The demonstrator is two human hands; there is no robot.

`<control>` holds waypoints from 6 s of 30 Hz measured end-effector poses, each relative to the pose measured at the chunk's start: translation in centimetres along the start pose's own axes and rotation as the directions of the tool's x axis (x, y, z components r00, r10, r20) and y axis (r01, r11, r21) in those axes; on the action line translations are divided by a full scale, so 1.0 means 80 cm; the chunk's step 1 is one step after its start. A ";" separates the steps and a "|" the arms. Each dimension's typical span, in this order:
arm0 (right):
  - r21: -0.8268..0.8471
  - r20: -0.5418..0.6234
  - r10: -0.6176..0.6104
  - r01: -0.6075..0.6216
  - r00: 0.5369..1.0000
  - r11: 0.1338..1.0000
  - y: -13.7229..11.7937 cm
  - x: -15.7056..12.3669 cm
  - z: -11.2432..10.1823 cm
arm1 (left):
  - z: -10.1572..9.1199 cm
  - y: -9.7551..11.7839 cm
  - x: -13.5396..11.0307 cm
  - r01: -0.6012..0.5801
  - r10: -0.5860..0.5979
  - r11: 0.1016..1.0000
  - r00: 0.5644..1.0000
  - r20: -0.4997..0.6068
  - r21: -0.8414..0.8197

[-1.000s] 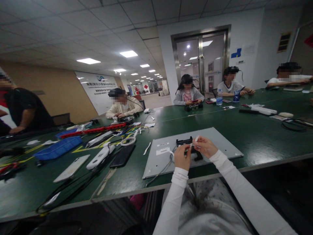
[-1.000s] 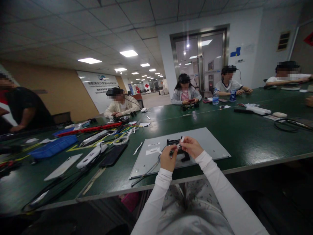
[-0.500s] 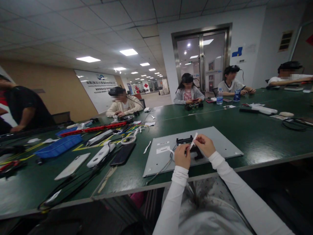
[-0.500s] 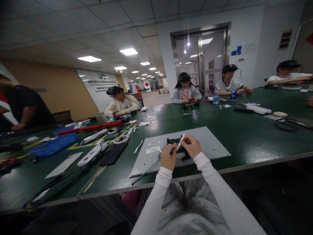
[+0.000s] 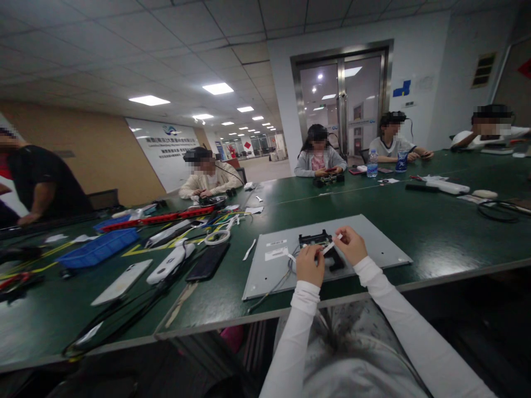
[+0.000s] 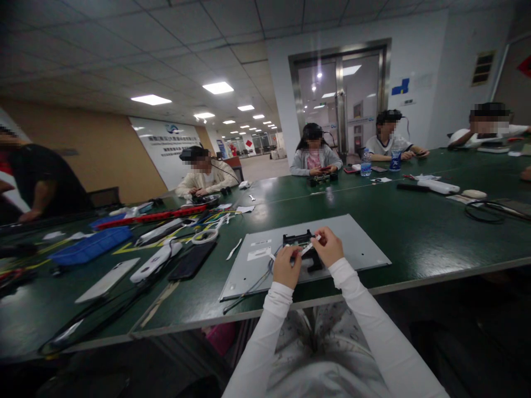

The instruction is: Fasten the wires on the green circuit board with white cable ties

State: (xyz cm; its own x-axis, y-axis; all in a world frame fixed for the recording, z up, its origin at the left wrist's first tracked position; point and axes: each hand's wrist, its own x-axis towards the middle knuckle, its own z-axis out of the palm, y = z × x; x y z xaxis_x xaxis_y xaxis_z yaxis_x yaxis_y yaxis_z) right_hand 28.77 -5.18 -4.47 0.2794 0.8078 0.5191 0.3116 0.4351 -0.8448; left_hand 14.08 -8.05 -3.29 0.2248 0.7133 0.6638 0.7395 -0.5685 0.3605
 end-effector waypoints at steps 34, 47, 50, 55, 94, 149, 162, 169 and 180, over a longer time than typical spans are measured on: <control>-0.331 0.083 0.064 -0.033 0.994 0.943 0.008 -0.017 -0.018 | 0.006 -0.003 -0.002 0.043 -0.043 0.999 0.991 0.129 0.003; -0.456 0.135 0.105 -0.033 0.985 0.889 0.016 -0.019 -0.019 | 0.002 0.004 -0.001 0.075 -0.089 0.995 0.973 0.213 0.072; -0.466 0.152 0.115 -0.032 0.982 0.884 0.016 -0.018 -0.019 | 0.000 0.007 0.000 0.076 -0.094 0.994 0.964 0.247 0.080; -0.485 0.156 0.127 -0.036 0.980 0.874 0.017 -0.018 -0.019 | -0.001 0.009 0.000 0.105 -0.123 0.991 0.952 0.279 0.081; -0.496 0.183 0.103 0.001 0.978 0.868 0.022 -0.019 -0.017 | 0.003 0.001 -0.003 0.069 -0.091 0.995 0.940 0.330 0.079; -0.523 0.234 0.078 0.058 0.969 0.851 0.031 -0.017 -0.016 | 0.002 0.004 -0.004 0.131 -0.198 0.972 0.901 0.387 0.193; -0.517 0.226 0.062 0.066 0.972 0.853 0.032 -0.017 -0.017 | -0.002 0.015 -0.006 0.064 -0.207 0.927 0.910 0.360 0.371; -0.532 0.208 0.077 0.047 0.975 0.845 0.035 -0.016 -0.017 | -0.002 0.015 -0.006 0.073 -0.226 0.913 0.909 0.350 0.401; -0.514 0.240 0.082 0.055 0.967 0.856 0.034 -0.017 -0.015 | -0.003 0.017 -0.009 0.015 -0.155 0.941 0.906 0.394 0.337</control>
State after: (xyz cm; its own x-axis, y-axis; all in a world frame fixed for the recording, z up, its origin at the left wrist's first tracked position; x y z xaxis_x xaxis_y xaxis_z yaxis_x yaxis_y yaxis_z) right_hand 30.36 -5.56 -7.32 0.0775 0.9127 0.4013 0.7485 0.2126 -0.6281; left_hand 14.77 -9.43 -3.14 0.3389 0.8961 0.2867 0.9134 -0.3864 0.1278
